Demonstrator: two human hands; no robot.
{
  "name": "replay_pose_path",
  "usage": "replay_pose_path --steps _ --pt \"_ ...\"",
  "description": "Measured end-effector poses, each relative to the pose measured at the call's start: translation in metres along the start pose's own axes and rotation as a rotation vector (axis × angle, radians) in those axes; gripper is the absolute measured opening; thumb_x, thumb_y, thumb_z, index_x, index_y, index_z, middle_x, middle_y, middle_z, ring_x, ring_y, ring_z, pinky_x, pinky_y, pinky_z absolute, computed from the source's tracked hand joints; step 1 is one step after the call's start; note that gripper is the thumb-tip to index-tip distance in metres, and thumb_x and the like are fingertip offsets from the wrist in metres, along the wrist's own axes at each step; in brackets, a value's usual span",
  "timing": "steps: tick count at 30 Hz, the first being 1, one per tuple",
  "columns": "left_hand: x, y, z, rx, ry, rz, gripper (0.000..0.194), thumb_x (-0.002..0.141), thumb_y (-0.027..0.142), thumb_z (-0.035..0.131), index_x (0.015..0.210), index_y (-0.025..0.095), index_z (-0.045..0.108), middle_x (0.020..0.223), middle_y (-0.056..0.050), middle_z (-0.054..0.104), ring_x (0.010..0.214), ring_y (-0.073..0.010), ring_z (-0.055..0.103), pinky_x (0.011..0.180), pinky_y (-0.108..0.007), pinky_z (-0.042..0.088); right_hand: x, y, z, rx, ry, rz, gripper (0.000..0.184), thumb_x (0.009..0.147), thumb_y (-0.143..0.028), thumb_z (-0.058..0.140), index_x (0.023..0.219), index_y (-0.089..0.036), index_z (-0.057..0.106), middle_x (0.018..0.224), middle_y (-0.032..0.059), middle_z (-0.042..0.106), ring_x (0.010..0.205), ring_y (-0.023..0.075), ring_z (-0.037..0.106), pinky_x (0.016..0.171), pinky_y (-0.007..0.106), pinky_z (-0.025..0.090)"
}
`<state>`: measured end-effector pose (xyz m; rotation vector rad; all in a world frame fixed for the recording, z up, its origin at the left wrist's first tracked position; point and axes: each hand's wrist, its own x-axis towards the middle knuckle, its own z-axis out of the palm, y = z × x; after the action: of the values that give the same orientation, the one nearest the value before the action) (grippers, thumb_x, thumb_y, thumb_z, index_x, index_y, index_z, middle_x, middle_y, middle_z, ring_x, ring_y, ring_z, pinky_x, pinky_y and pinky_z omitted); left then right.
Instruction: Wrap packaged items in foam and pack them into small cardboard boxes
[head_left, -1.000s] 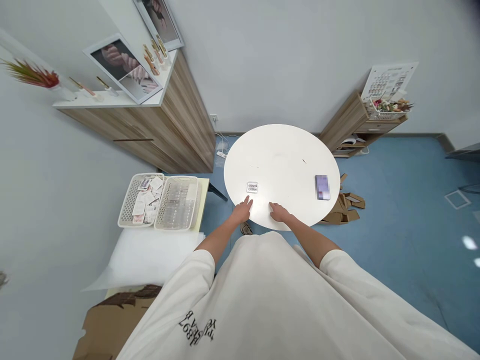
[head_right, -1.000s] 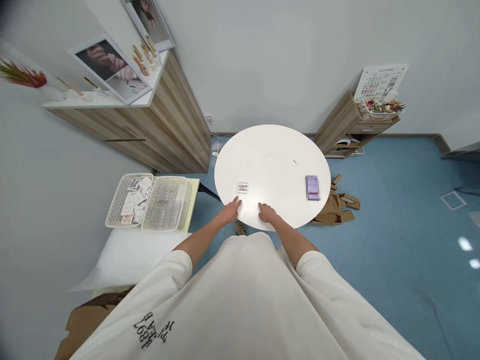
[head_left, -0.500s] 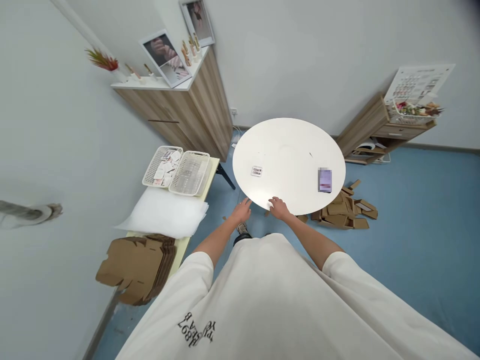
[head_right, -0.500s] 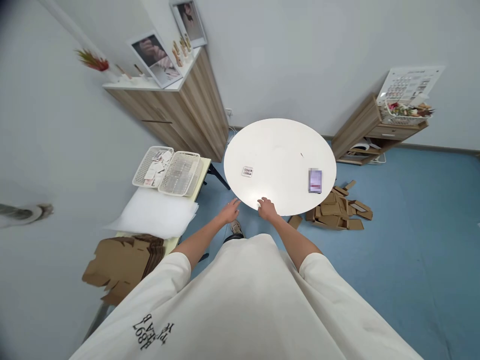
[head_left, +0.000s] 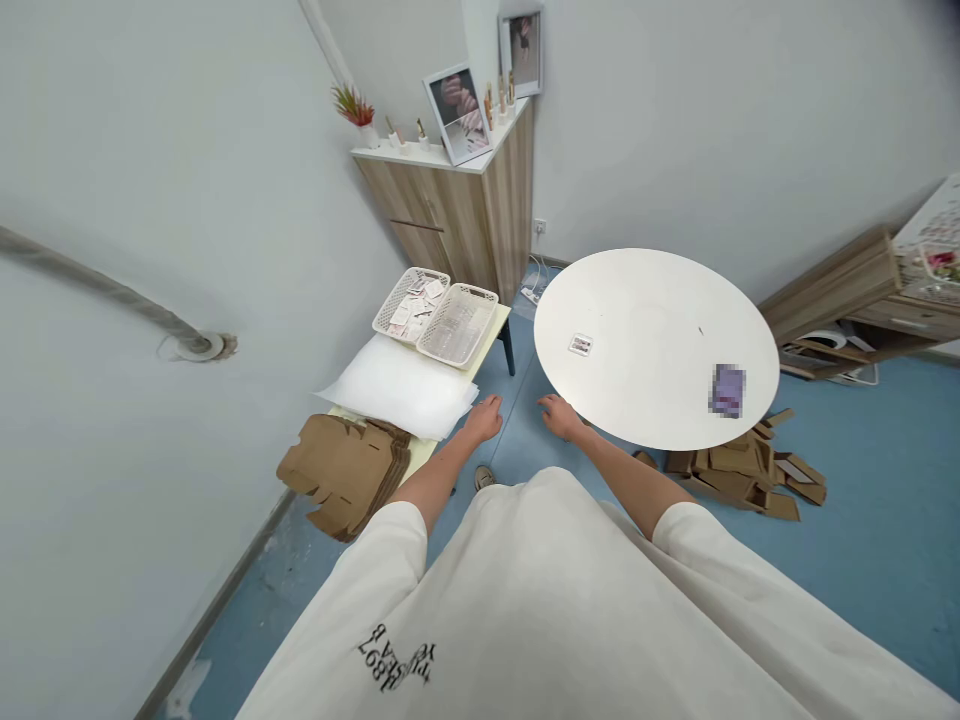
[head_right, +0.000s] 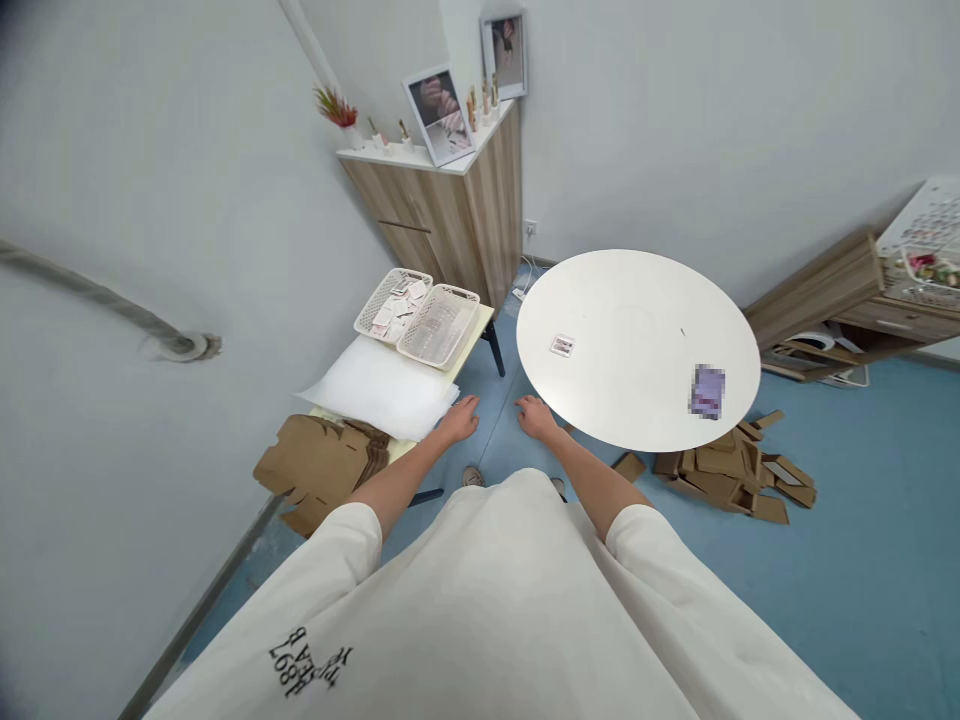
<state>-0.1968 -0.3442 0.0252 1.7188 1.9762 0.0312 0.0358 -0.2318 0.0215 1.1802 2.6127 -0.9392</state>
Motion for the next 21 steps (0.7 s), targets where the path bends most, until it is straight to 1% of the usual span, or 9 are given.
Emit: replay_pose_path --steps 3,7,11,13,15,18,21 --pt "-0.014 -0.039 -0.015 0.043 0.008 -0.054 0.053 0.096 0.025 0.041 0.148 0.017 0.040 0.156 -0.014 0.039 0.136 -0.0295 0.046 0.109 -0.040 0.041 0.020 -0.039 0.015 0.006 -0.020 -0.012 0.047 0.096 -0.021 0.042 0.141 -0.016 0.057 0.147 0.0144 0.050 0.131 0.0322 0.048 0.105 0.041 0.041" --pt "-0.026 -0.090 -0.031 0.085 -0.023 -0.112 0.044 0.095 0.025 0.045 0.138 0.016 0.049 0.151 -0.016 0.043 0.132 -0.0313 0.049 0.105 -0.042 0.042 0.044 -0.088 0.039 0.021 -0.028 -0.004 0.045 0.097 -0.021 0.044 0.139 -0.018 0.058 0.146 0.0137 0.051 0.130 0.0317 0.049 0.103 0.040 0.042" --pt "-0.028 -0.131 -0.037 0.117 -0.072 -0.138 0.039 0.094 0.024 0.046 0.132 0.018 0.053 0.149 -0.016 0.042 0.133 -0.0325 0.046 0.104 -0.045 0.042 0.059 -0.125 0.062 0.053 -0.030 0.022 0.044 0.097 -0.022 0.044 0.139 -0.019 0.058 0.146 0.0133 0.052 0.129 0.0314 0.050 0.101 0.039 0.043" --pt "-0.028 -0.145 -0.036 0.127 -0.099 -0.126 0.039 0.093 0.023 0.046 0.132 0.020 0.054 0.148 -0.016 0.043 0.131 -0.0329 0.047 0.102 -0.046 0.043 0.064 -0.138 0.071 0.064 -0.030 0.038 0.044 0.097 -0.021 0.044 0.138 -0.019 0.058 0.145 0.0127 0.052 0.129 0.0310 0.050 0.102 0.040 0.043" --pt "-0.027 -0.154 -0.032 0.133 -0.134 -0.118 0.042 0.092 0.023 0.046 0.134 0.022 0.053 0.150 -0.016 0.041 0.132 -0.0335 0.046 0.102 -0.047 0.043 0.066 -0.149 0.079 0.071 -0.028 0.047 0.044 0.097 -0.020 0.043 0.138 -0.019 0.059 0.145 0.0122 0.053 0.128 0.0308 0.050 0.103 0.040 0.042" --pt "-0.028 -0.161 -0.027 0.136 -0.195 -0.117 0.046 0.090 0.024 0.051 0.136 0.025 0.051 0.157 -0.015 0.033 0.138 -0.0358 0.041 0.104 -0.051 0.041 0.066 -0.160 0.084 0.075 -0.031 0.056 0.045 0.097 -0.020 0.043 0.139 -0.019 0.058 0.144 0.0122 0.053 0.129 0.0304 0.050 0.104 0.040 0.042" --pt "-0.030 -0.164 -0.025 0.137 -0.194 -0.087 0.046 0.089 0.023 0.051 0.135 0.021 0.052 0.157 -0.018 0.032 0.139 -0.0369 0.038 0.105 -0.052 0.040 0.065 -0.166 0.083 0.077 -0.040 0.079 0.045 0.096 -0.020 0.043 0.138 -0.018 0.059 0.144 0.0124 0.053 0.130 0.0303 0.050 0.104 0.039 0.042"
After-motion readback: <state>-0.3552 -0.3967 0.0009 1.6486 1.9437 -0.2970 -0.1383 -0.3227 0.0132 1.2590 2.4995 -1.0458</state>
